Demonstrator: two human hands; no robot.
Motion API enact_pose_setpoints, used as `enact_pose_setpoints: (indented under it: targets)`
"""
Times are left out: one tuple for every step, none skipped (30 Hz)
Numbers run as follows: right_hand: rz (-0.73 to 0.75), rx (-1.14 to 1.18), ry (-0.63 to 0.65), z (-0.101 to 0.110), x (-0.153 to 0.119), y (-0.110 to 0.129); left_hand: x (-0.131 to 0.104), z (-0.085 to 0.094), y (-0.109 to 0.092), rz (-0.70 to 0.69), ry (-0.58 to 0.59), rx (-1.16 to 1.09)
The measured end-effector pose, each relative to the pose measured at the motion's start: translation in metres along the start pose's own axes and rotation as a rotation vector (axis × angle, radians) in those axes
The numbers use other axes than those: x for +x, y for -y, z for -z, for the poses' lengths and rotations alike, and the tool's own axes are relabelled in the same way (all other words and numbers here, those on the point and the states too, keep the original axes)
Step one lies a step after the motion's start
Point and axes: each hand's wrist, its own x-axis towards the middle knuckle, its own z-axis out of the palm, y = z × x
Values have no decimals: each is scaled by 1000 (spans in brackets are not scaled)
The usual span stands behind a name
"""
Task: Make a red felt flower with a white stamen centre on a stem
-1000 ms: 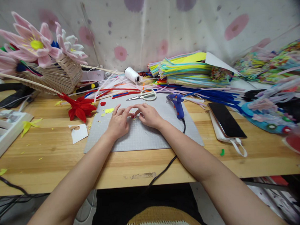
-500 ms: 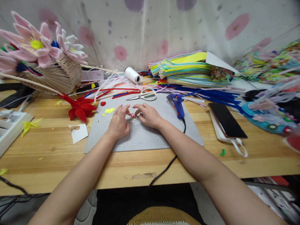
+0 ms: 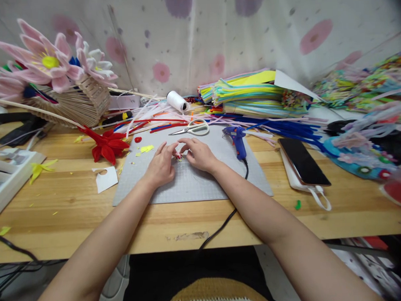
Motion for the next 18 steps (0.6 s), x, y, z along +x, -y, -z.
enact_pose_setpoints:
  targets:
    - [-16,11,-35,-1,0,-1,0,0,0,-4,-2,4]
    - [-40,26,-76,-1,0,-3,0,0,0,-8,-6,6]
    - [-72,45,-120,-2,1,-5,0,0,0,-11,-11,7]
    - [-112,67,-165,-2,1,-8,-1,0,0,-12,-15,5]
    - [-158,94,-211,-2,1,-11,-1,0,1,-11,-18,1]
    - [-206,123,-254,-2,2,-14,-1,0,1,-9,-24,-2]
    - [-255,154,-292,-2,2,-17,-1,0,1,-7,-31,-6]
    - [-303,185,-326,-2,3,-21,-1,0,0,-7,-39,-11]
    - [-348,213,-353,-1,3,-25,-1,0,0,-7,-48,-17]
    - [-390,237,-375,0,4,-29,-1,0,0,-8,-56,-23]
    - [-427,256,-390,1,4,-32,-1,0,0,-9,-63,-30]
    - [-460,270,-398,1,5,-35,-1,0,0,-9,-70,-35]
    - [-489,277,-401,2,5,-38,-1,1,0,-8,-73,-39]
    - [-512,280,-397,3,5,-41,-1,1,0,-4,-76,-40]
    - [-532,279,-389,3,5,-43,-1,1,-1,2,-78,-38]
    - [-550,274,-381,3,6,-45,-1,2,-1,10,-80,-36]
    - [-561,267,-373,2,6,-47,-1,2,-1,18,-86,-34]
    - [-567,261,-369,1,6,-48,-1,2,-1,29,-95,-32]
